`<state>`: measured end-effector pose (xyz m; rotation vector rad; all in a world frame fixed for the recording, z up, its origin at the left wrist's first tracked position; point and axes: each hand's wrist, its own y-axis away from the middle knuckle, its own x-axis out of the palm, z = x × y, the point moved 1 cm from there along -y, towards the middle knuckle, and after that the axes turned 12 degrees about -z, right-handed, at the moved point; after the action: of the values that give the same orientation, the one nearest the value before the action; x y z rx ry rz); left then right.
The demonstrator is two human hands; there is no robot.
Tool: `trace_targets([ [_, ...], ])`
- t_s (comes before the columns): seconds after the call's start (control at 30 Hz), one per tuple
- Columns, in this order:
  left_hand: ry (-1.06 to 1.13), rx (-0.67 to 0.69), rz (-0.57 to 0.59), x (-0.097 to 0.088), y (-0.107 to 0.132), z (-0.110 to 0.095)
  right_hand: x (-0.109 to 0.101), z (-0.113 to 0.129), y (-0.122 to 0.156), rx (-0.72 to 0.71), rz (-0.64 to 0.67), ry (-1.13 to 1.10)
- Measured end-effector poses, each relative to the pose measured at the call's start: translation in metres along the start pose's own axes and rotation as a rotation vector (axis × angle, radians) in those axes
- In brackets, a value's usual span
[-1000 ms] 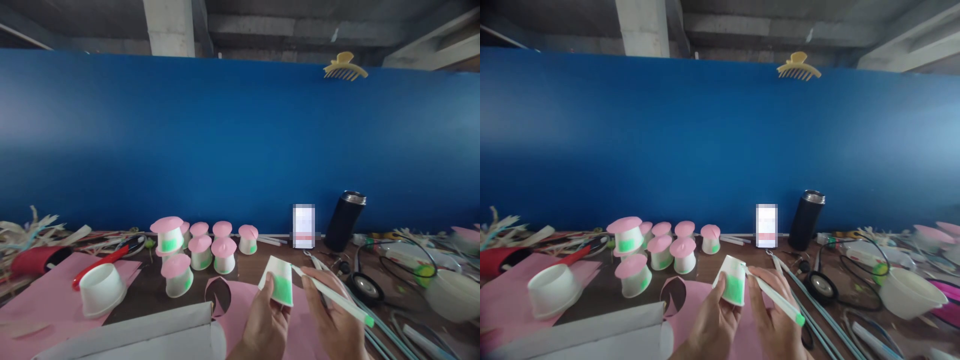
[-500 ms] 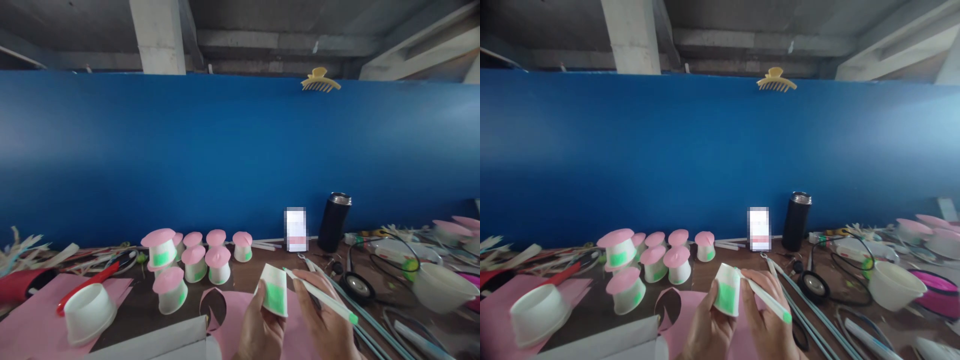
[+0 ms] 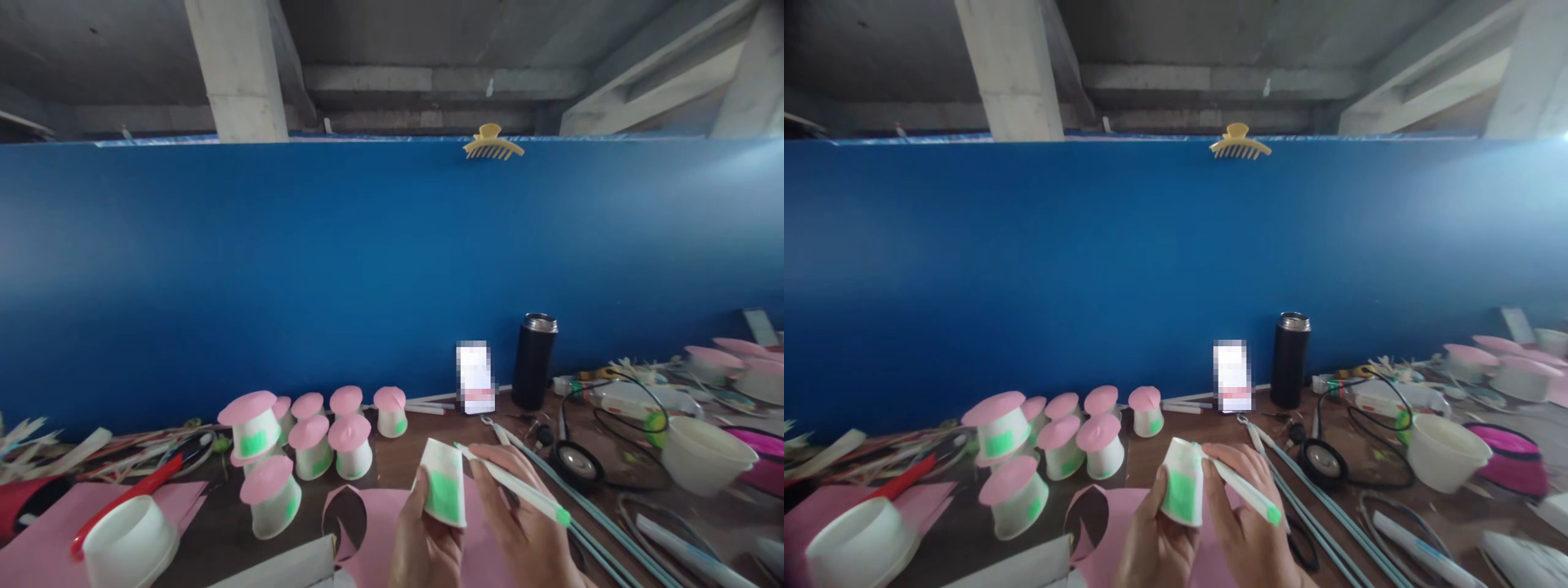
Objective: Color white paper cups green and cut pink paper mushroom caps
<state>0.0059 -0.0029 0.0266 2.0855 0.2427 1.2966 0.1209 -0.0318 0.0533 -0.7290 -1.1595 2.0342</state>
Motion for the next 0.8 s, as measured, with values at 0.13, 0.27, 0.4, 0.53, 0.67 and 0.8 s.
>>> trace_targets([
  [0.13, 0.022, -0.021, -0.001, 0.001, 0.0005, -0.0008, 0.0008, -0.0015, 0.002, 0.012, 0.009, -0.021],
  [0.27, 0.021, -0.034, -0.02, 0.0027, 0.0025, -0.0021, 0.0006, -0.0013, 0.0025, 0.018, 0.025, -0.023],
  [0.4, 0.021, -0.049, -0.031, 0.0045, 0.0051, -0.0031, 0.0007, -0.0015, 0.0029, 0.006, 0.042, -0.024],
  [0.53, 0.029, -0.04, -0.009, 0.0056, 0.0043, -0.0028, 0.0018, -0.0042, 0.0049, 0.003, 0.046, -0.025],
  [0.67, 0.024, -0.029, -0.013, 0.0049, 0.0023, -0.0017, 0.0029, -0.0065, 0.0078, 0.009, 0.047, -0.017],
  [0.8, 0.006, -0.019, 0.0, 0.0032, 0.0017, -0.0006, 0.003, -0.0069, 0.0095, 0.015, 0.049, -0.02],
])
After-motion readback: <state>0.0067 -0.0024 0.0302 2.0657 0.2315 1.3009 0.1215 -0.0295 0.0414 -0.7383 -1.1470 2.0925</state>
